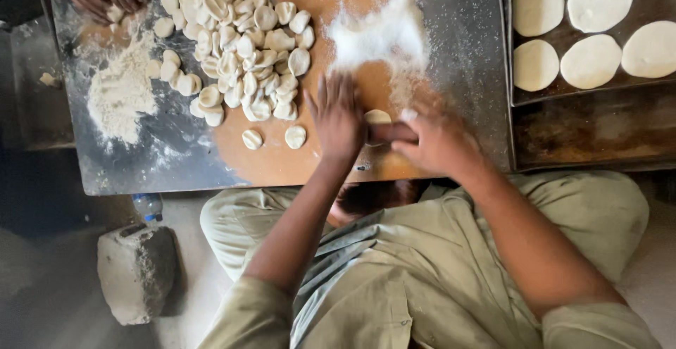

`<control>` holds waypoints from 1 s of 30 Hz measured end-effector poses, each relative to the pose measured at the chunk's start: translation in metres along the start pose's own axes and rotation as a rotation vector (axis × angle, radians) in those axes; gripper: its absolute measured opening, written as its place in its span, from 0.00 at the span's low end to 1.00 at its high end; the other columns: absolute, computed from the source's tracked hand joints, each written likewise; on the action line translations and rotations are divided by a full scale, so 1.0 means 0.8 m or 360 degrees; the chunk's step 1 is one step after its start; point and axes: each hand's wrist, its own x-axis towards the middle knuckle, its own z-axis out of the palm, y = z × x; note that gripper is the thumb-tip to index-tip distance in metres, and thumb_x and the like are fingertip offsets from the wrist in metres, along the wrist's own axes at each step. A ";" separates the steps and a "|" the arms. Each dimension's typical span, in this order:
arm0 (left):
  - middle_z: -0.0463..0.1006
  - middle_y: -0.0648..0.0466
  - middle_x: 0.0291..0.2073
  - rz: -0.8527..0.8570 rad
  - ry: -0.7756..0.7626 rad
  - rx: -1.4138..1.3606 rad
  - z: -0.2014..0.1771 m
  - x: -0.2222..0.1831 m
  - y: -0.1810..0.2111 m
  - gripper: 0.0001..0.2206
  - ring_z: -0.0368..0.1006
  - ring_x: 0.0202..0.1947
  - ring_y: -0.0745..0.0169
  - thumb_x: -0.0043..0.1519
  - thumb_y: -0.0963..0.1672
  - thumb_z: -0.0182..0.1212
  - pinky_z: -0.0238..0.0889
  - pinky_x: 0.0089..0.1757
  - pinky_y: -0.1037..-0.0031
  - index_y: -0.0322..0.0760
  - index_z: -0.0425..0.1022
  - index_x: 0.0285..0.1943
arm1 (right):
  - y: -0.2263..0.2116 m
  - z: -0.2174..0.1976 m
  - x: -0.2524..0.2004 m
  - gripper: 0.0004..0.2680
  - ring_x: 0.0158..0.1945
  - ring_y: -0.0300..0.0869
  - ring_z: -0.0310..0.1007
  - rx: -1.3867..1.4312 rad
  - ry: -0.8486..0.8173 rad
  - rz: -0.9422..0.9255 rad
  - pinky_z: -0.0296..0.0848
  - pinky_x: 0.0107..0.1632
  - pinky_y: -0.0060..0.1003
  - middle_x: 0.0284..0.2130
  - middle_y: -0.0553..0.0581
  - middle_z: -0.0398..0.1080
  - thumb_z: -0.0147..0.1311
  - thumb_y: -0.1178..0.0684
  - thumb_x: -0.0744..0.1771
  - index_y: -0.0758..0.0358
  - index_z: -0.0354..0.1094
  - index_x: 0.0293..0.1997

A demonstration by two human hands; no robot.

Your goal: The person rolls small dough balls into flat circular discs using a rolling pin on a floured surface. They repeatedly pick up dough balls, flatten them, and place the finished discs onto a nearby tray.

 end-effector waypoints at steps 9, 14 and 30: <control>0.78 0.56 0.52 0.0013 -0.0149 -0.0511 -0.026 -0.012 0.007 0.05 0.69 0.58 0.48 0.55 0.43 0.68 0.61 0.57 0.58 0.43 0.77 0.38 | -0.008 0.004 -0.031 0.18 0.58 0.59 0.68 0.0100 -0.0374 -0.0089 0.68 0.59 0.50 0.54 0.63 0.69 0.61 0.53 0.60 0.64 0.68 0.55; 0.76 0.51 0.50 0.0117 -0.0002 -0.0381 -0.044 -0.004 -0.035 0.06 0.67 0.54 0.44 0.51 0.44 0.71 0.59 0.53 0.56 0.42 0.78 0.31 | -0.022 0.002 -0.019 0.17 0.53 0.59 0.70 0.0221 -0.0039 -0.0081 0.70 0.55 0.52 0.47 0.64 0.70 0.63 0.50 0.59 0.65 0.69 0.49; 0.80 0.52 0.49 0.0212 0.0107 -0.0331 -0.035 -0.036 -0.018 0.15 0.70 0.53 0.49 0.60 0.43 0.63 0.57 0.54 0.54 0.39 0.77 0.57 | -0.033 -0.004 -0.011 0.16 0.49 0.59 0.71 0.0055 -0.0112 -0.0056 0.70 0.50 0.52 0.46 0.65 0.70 0.63 0.52 0.59 0.66 0.70 0.48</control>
